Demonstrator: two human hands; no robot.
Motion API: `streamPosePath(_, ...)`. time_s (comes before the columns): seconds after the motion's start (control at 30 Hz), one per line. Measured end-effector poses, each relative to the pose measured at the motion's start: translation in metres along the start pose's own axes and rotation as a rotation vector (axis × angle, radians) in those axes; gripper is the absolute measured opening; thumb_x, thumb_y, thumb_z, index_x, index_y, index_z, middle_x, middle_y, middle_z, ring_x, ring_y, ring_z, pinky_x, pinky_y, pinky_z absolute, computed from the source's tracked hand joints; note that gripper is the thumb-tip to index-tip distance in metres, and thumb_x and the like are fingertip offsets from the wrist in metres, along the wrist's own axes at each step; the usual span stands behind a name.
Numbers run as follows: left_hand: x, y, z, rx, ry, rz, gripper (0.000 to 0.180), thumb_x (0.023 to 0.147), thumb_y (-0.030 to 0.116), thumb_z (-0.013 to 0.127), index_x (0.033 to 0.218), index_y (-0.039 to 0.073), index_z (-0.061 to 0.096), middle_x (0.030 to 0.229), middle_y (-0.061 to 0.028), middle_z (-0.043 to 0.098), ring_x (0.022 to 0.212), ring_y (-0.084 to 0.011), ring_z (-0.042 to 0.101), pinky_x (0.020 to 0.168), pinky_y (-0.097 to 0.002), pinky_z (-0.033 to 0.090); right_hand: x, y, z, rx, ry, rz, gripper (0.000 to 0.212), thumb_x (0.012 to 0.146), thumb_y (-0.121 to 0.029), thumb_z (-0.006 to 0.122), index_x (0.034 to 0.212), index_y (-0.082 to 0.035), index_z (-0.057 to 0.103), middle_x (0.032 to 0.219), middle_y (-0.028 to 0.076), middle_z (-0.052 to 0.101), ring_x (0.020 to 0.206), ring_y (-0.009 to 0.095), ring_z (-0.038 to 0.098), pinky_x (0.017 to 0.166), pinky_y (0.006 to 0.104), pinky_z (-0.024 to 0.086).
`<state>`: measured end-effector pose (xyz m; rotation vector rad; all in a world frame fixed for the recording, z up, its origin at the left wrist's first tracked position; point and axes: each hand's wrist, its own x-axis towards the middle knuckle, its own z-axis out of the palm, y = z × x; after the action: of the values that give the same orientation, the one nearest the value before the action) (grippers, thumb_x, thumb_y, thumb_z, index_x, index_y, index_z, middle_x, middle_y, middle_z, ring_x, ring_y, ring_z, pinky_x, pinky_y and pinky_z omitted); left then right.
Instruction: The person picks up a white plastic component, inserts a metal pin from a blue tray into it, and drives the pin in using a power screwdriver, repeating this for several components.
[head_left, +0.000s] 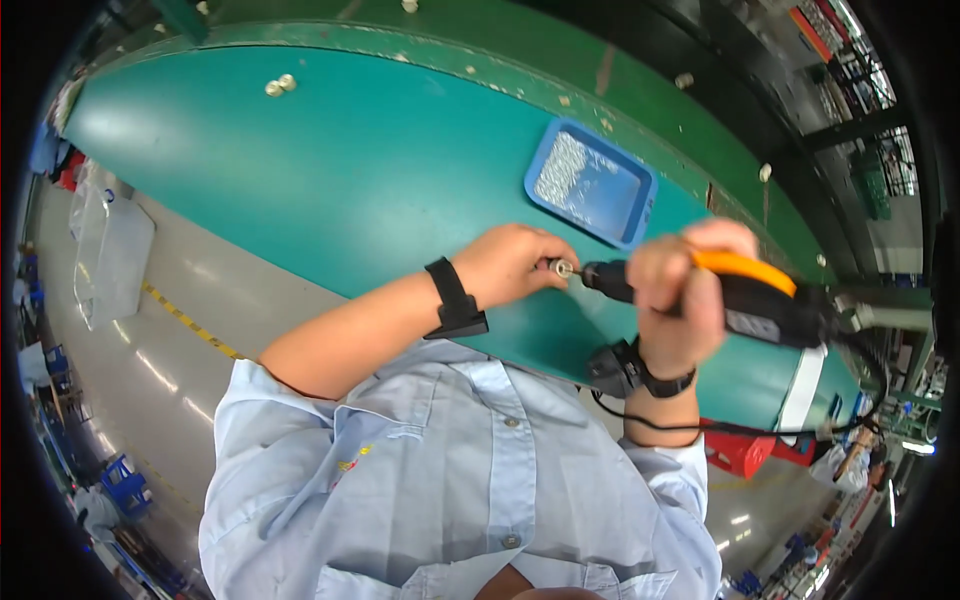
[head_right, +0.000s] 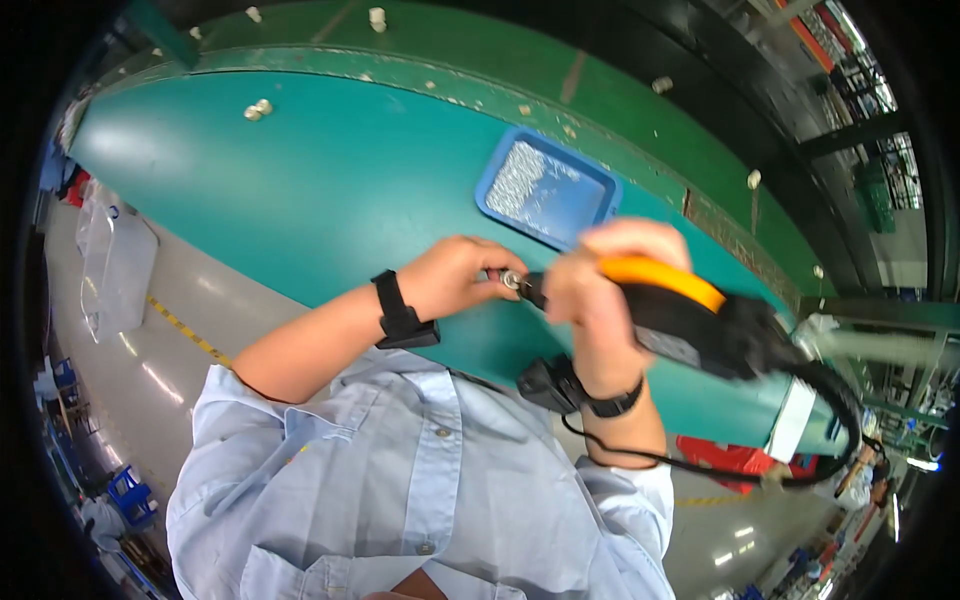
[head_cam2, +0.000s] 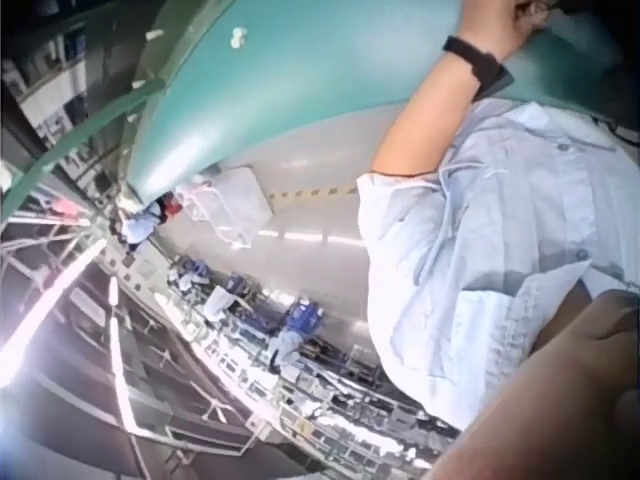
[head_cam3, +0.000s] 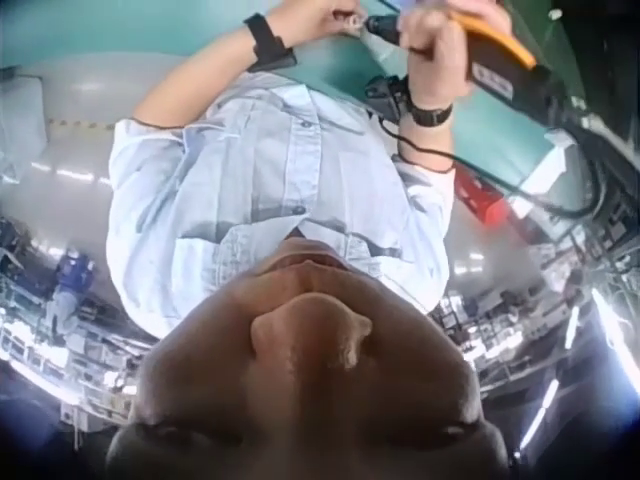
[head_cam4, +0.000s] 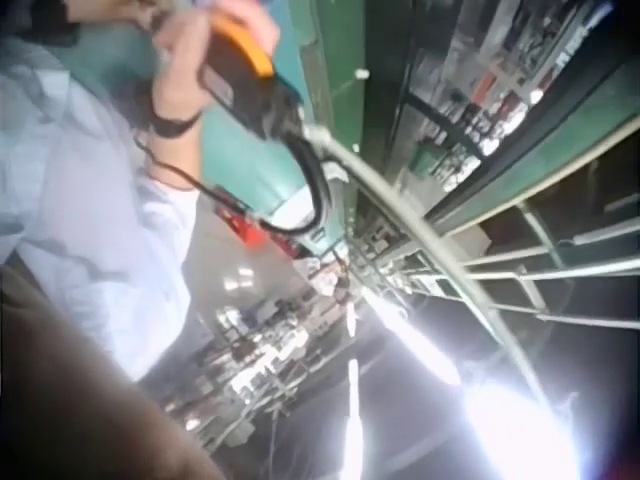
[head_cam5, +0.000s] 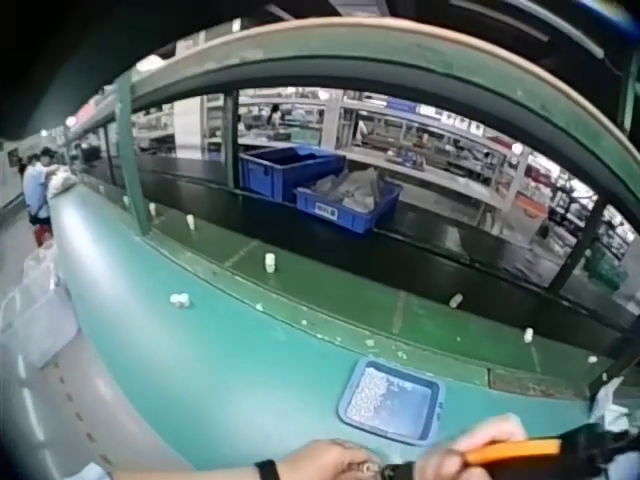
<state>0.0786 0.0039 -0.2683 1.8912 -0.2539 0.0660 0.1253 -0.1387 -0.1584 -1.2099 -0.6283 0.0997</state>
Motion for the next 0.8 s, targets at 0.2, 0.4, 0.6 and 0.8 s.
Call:
streamPosePath(0.2, 0.003, 0.001, -0.018, 0.123, -0.130, 0.011, 0.024, 0.080, 0.015, 0.066, 0.102, 0.007, 0.061, 0.092, -0.0091, 0.063, 0.075, -0.0204, 0.062, 0.067, -0.0307, 0.050, -0.007, -0.021, -0.046, 0.072, 0.001, -0.287, 0.023, 0.087, -0.026, 0.050, 0.095, -0.006, 0.044, 0.055, -0.001, 0.037, 0.043, 0.008, 0.035, 0.044, 0.0238, 0.029)
streamPosePath(0.4, 0.053, -0.022, -0.095, 0.049, 0.352, -0.323, 0.026, 0.083, 0.017, 0.063, 0.103, 0.001, 0.059, 0.080, -0.0052, 0.060, 0.060, -0.0110, 0.057, 0.058, -0.0251, 0.048, -0.006, 0.008, -0.069, 0.165, 0.108, -0.291, 0.022, 0.086, -0.026, 0.054, 0.090, -0.007, 0.045, 0.056, -0.001, 0.041, 0.043, 0.009, 0.037, 0.044, 0.0241, 0.031)
streamPosePath(0.6, 0.134, -0.067, -0.147, 0.187, 0.386, -0.294, 0.031, 0.083, 0.011, 0.061, 0.112, 0.002, 0.055, 0.083, -0.0050, 0.060, 0.059, -0.0094, 0.056, 0.056, -0.0237, 0.047, -0.013, -0.010, -0.063, 0.154, 0.130, -0.262, 0.031, 0.081, -0.024, 0.066, 0.089, -0.004, 0.044, 0.055, 0.002, 0.045, 0.043, 0.013, 0.044, 0.045, 0.0274, 0.038)
streamPosePath(0.8, 0.202, -0.084, -0.171, 0.625, 0.419, -0.409, 0.043, 0.076, 0.013, 0.069, 0.115, 0.003, 0.053, 0.091, -0.0134, 0.063, 0.068, -0.0202, 0.064, 0.068, -0.0312, 0.051, -0.009, 0.001, -0.073, 0.049, 0.178, -0.245, 0.033, 0.080, -0.027, 0.068, 0.088, -0.004, 0.045, 0.057, 0.002, 0.047, 0.043, 0.013, 0.046, 0.043, 0.0267, 0.038)
